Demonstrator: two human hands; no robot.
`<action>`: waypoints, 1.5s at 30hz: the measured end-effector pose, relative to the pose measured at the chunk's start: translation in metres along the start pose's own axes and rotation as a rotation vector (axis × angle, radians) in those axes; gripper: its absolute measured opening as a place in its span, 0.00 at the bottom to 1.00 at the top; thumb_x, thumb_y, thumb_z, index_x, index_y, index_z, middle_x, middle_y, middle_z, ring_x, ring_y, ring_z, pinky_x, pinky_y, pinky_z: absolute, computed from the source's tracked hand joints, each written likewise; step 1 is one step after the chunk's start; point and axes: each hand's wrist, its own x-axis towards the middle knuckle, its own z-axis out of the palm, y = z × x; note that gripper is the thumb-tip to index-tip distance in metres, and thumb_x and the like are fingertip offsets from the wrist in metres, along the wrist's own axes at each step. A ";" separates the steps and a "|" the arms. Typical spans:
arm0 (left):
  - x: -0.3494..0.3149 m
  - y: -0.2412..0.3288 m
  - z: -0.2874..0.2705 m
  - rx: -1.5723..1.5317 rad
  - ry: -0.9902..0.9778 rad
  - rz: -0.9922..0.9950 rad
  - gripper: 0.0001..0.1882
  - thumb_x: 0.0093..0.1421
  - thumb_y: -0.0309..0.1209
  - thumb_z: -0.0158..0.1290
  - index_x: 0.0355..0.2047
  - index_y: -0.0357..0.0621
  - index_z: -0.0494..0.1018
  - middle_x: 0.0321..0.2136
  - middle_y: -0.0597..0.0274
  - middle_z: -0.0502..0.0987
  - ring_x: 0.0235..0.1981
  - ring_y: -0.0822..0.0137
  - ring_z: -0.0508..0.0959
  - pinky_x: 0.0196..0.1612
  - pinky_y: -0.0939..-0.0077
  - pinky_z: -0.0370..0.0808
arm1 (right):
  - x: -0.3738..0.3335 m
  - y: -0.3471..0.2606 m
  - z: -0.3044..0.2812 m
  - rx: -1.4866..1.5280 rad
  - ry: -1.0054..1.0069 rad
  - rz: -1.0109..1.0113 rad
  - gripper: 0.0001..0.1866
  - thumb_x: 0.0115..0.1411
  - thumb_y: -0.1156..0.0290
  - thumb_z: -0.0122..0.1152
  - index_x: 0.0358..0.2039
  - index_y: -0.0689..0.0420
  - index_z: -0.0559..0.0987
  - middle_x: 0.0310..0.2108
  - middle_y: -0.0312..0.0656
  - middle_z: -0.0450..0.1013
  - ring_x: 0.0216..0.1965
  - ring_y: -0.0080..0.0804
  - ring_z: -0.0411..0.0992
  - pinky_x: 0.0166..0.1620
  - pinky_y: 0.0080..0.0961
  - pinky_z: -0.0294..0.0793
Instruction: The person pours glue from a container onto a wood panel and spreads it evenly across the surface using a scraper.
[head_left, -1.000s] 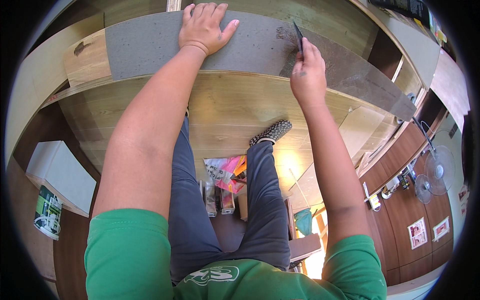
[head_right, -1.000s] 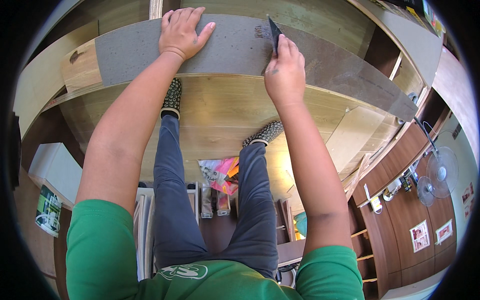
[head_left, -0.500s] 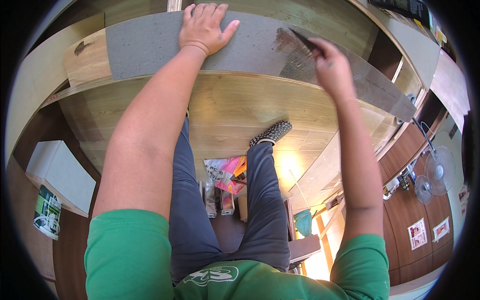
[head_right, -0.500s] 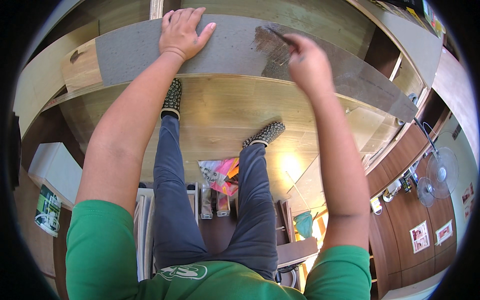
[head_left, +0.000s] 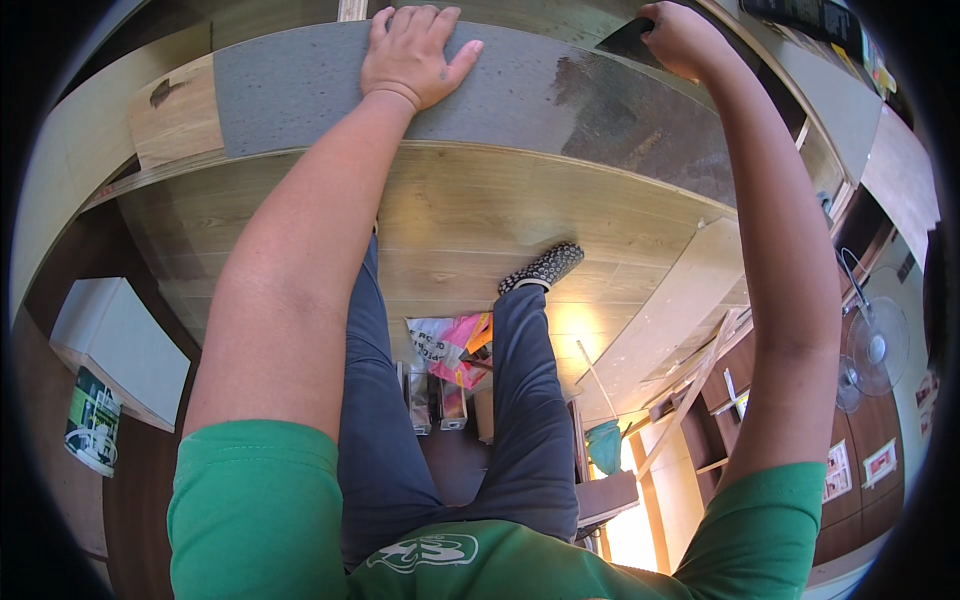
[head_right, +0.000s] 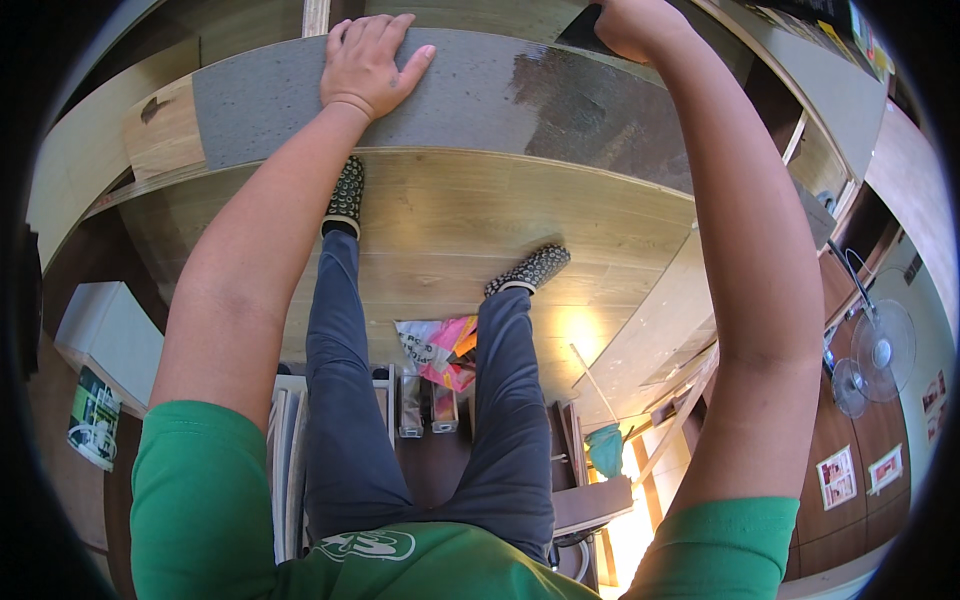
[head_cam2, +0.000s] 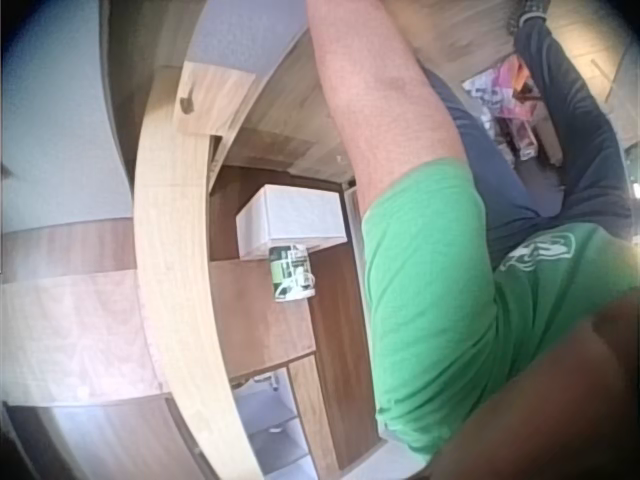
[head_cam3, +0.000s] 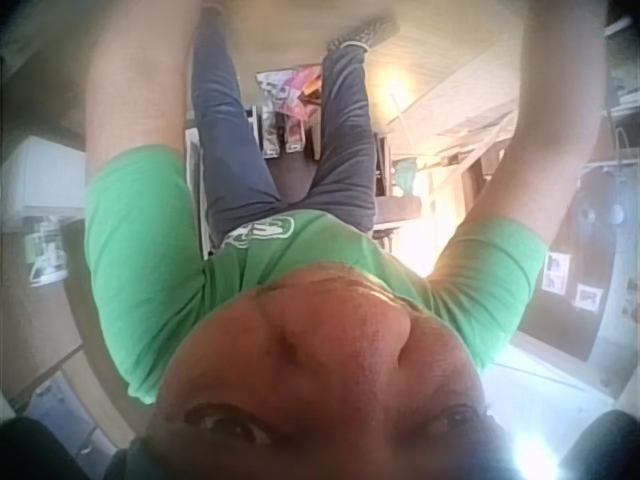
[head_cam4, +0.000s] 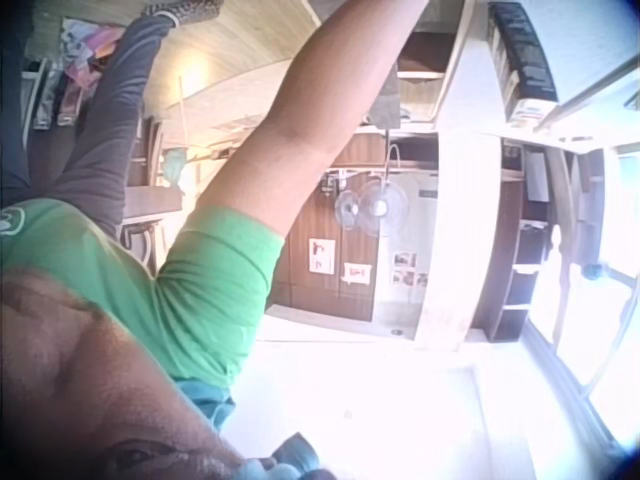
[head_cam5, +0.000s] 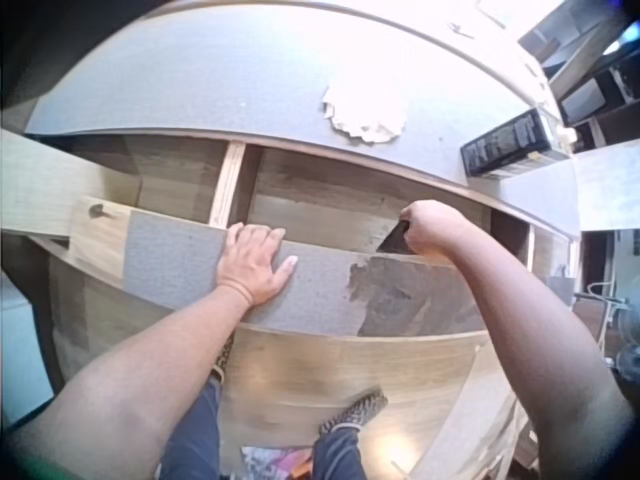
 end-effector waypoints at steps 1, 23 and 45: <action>0.001 0.001 0.000 -0.010 -0.001 0.001 0.30 0.65 0.58 0.45 0.59 0.55 0.71 0.55 0.65 0.73 0.61 0.65 0.67 0.69 0.59 0.50 | 0.002 0.004 0.002 -0.019 -0.010 -0.019 0.20 0.51 0.72 0.52 0.43 0.54 0.84 0.40 0.55 0.79 0.43 0.55 0.78 0.48 0.41 0.77; 0.000 0.000 0.006 -0.021 0.029 0.011 0.29 0.64 0.58 0.47 0.58 0.57 0.71 0.52 0.66 0.74 0.58 0.62 0.69 0.68 0.58 0.51 | -0.157 0.091 0.171 0.876 0.229 0.543 0.24 0.66 0.67 0.57 0.63 0.52 0.72 0.53 0.51 0.76 0.54 0.46 0.74 0.58 0.33 0.70; 0.000 -0.005 0.010 0.017 0.012 0.021 0.26 0.65 0.55 0.47 0.56 0.57 0.72 0.50 0.67 0.76 0.57 0.63 0.70 0.66 0.59 0.53 | -0.176 -0.107 0.150 1.265 0.218 0.301 0.21 0.65 0.65 0.52 0.54 0.63 0.75 0.43 0.59 0.78 0.47 0.51 0.78 0.49 0.39 0.75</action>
